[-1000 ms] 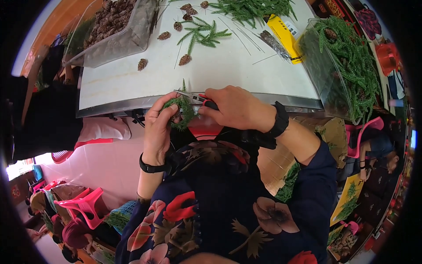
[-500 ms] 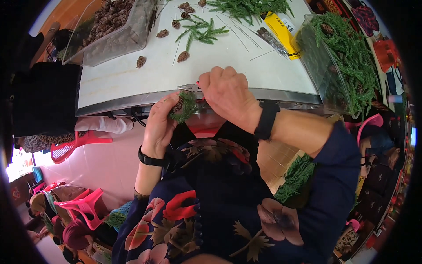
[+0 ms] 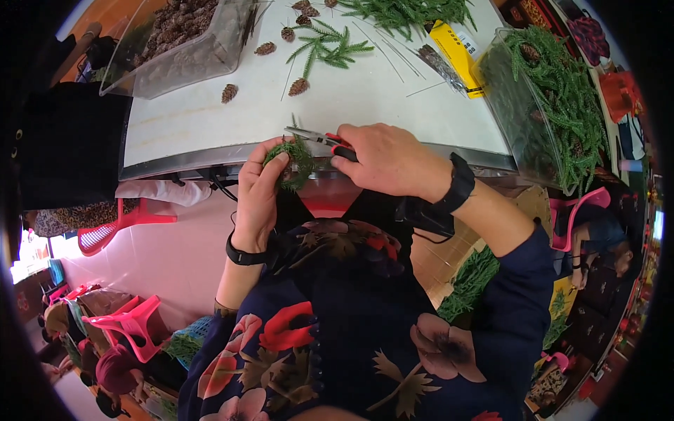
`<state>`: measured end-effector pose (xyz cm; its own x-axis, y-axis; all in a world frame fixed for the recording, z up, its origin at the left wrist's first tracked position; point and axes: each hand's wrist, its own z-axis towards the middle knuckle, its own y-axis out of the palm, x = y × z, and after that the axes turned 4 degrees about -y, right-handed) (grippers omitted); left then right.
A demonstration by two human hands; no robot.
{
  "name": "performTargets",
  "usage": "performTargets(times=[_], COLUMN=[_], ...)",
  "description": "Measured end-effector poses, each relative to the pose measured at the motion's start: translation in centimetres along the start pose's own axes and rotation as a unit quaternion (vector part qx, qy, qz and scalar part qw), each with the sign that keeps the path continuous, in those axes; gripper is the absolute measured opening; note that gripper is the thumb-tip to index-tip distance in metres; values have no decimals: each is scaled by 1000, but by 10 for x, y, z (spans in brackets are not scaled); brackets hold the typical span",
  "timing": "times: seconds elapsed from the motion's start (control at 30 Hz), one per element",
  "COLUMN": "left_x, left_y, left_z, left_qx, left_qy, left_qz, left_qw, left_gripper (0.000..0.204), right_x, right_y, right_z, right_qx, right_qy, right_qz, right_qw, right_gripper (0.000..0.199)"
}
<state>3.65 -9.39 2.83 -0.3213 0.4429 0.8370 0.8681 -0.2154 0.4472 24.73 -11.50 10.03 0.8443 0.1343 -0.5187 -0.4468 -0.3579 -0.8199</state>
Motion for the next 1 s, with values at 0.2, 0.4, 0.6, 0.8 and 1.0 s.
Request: performTargets(times=[0.2, 0.4, 0.6, 0.8, 1.0], left_x=[0, -1, 0, -1, 4], left_y=[-1, -1, -2, -4, -5], left_z=[-6, -6, -9, -7, -7], left_qx=[-10, -4, -8, -9, -50], left_qy=[4, 10, -8, -30, -69], left_qz=[55, 109, 143, 137, 19], left_qw=[998, 994, 990, 990, 996], left_gripper=[24, 23, 22, 23, 24], right_x=[13, 24, 19, 16, 24], right_y=[8, 18, 14, 15, 14], right_z=[9, 9, 8, 3, 2], right_qx=[-83, -70, -96, -68, -37], right_qy=[-11, -44, -19, -17, -70], right_qz=[132, 157, 137, 68, 96], right_qw=[988, 984, 986, 995, 992], right_gripper=[38, 40, 39, 39, 37])
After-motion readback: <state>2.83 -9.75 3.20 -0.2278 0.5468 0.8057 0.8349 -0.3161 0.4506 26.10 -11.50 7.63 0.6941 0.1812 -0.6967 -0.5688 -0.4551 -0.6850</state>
